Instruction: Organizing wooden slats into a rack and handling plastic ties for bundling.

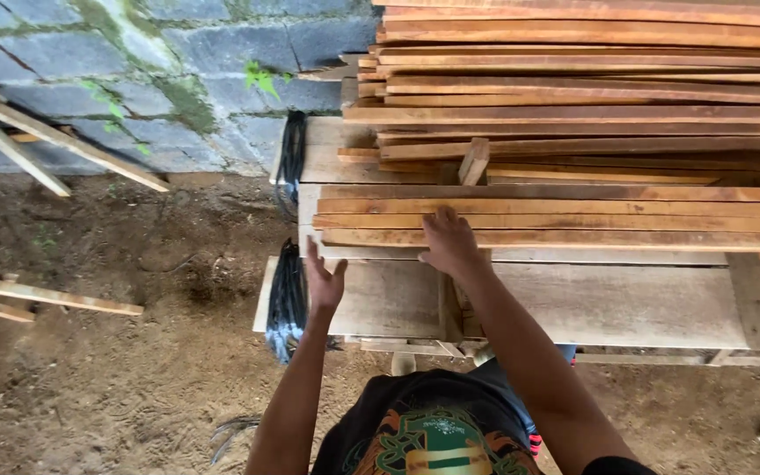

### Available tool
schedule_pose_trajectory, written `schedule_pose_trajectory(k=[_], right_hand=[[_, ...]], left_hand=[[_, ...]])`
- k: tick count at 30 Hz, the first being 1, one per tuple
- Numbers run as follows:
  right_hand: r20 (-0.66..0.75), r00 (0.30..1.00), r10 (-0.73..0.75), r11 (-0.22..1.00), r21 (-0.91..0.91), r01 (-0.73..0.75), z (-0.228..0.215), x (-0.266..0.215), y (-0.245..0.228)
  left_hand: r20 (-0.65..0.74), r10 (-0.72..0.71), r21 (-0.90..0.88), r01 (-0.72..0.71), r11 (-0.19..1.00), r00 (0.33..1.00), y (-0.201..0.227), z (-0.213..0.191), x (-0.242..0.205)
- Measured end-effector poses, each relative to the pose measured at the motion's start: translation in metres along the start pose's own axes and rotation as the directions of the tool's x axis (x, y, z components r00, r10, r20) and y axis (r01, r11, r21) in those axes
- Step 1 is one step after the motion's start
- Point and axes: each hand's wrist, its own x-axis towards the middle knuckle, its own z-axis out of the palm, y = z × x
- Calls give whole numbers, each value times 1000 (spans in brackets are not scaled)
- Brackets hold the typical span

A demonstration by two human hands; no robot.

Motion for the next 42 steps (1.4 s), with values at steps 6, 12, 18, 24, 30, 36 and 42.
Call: schedule_pose_trajectory(k=[6, 12, 18, 24, 30, 36, 42], right_hand=[[-144, 989, -30, 995, -98, 16, 64, 19, 34], [-166, 986, -36, 986, -165, 9, 28, 3, 8], [-44, 997, 58, 988, -138, -64, 53, -2, 29], [-154, 987, 37, 989, -133, -57, 14, -8, 16], [-73, 992, 105, 994, -7, -106, 34, -1, 32], [-56, 998, 42, 989, 142, -34, -5, 7, 21], [-153, 986, -63, 994, 81, 76, -21, 12, 11]], left_hand=[[271, -97, 39, 90, 995, 958, 29, -27, 12], [238, -135, 71, 121, 990, 962, 50, -25, 3], [248, -147, 54, 138, 989, 958, 92, -3, -9], [245, -253, 101, 235, 967, 936, 76, 2, -9], [293, -178, -78, 209, 975, 940, 81, -10, -2], [232, -162, -285, 226, 931, 959, 2, -22, 41], [290, 70, -362, 42, 931, 954, 26, -4, 44]])
